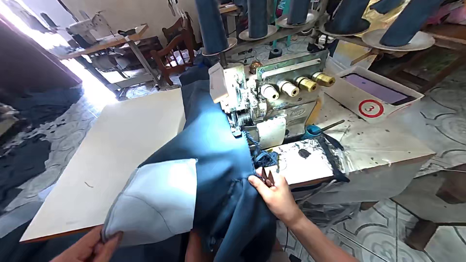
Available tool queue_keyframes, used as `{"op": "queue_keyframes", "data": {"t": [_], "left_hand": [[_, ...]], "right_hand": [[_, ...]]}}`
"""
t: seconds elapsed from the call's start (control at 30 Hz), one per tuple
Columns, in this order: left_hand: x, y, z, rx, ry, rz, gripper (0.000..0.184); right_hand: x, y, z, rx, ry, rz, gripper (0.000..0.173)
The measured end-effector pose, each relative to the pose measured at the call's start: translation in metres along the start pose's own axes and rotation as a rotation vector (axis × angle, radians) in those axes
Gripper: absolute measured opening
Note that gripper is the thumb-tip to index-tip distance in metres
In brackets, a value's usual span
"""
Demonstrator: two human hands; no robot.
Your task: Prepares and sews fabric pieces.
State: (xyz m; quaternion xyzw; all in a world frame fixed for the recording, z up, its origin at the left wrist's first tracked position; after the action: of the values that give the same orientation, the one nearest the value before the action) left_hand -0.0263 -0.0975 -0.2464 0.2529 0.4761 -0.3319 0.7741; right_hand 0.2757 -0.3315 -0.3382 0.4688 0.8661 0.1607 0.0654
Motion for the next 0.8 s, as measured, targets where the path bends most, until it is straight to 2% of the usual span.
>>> {"op": "queue_keyframes", "data": {"t": [0.1, 0.23, 0.3, 0.37, 0.47, 0.53, 0.6, 0.63, 0.67, 0.7, 0.73, 0.77, 0.8], "left_hand": [[-0.020, 0.041, 0.000, 0.001, 0.048, 0.031, 0.035], [-0.049, 0.119, 0.004, 0.131, 0.024, 0.150, 0.031], [-0.073, 0.162, 0.031, 0.140, 0.072, 0.169, 0.033], [-0.092, 0.209, 0.058, 0.218, 0.122, 0.296, 0.043], [-0.098, 0.240, 0.134, 0.330, 0.082, 0.441, 0.046], [-0.087, 0.234, 0.177, 0.456, 0.021, 0.384, 0.054], [-0.061, 0.200, 0.189, 0.602, -0.057, 0.243, 0.080], [-0.039, 0.166, 0.185, 0.689, -0.095, 0.183, 0.081], [-0.010, 0.125, 0.171, 0.747, -0.156, 0.081, 0.068], [0.022, 0.085, 0.151, 0.727, -0.243, -0.106, 0.048], [0.054, 0.052, 0.127, 0.640, -0.266, -0.333, 0.037], [0.084, 0.029, 0.100, 0.486, -0.271, -0.520, 0.035], [0.113, 0.013, 0.071, 0.288, -0.266, -0.589, 0.035]], "right_hand": [[0.009, 0.024, -0.005, -0.002, -0.017, 0.038, 0.015], [0.020, 0.041, -0.001, 0.029, 0.094, 0.135, 0.018], [0.025, 0.042, 0.001, 0.054, 0.182, 0.200, 0.020], [0.030, 0.042, 0.003, 0.070, 0.238, 0.264, 0.019], [0.038, 0.042, 0.002, 0.084, 0.304, 0.335, 0.021], [0.042, 0.042, 0.000, 0.099, 0.345, 0.366, 0.020], [0.044, 0.040, -0.002, 0.134, 0.419, 0.376, 0.015], [0.043, 0.037, -0.004, 0.152, 0.459, 0.372, 0.012], [0.042, 0.034, -0.004, 0.169, 0.495, 0.360, 0.009], [0.041, 0.030, -0.004, 0.170, 0.527, 0.335, 0.008], [0.039, 0.026, -0.002, 0.163, 0.563, 0.304, 0.010], [0.037, 0.021, 0.001, 0.153, 0.583, 0.259, 0.013], [0.034, 0.017, 0.004, 0.147, 0.581, 0.207, 0.015]]}}
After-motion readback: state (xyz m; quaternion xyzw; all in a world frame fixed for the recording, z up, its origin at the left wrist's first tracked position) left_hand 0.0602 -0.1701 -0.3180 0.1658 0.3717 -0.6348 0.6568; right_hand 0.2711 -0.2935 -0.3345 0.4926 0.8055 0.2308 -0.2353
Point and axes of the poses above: each hand's wrist, its own y-axis towards the middle knuckle, its own x-axis out of the palm, z = x × y, the point moved 3 cm from there along y, towards the middle knuckle, and after that the axes turned 4 degrees about y, right-handed, at the moved point
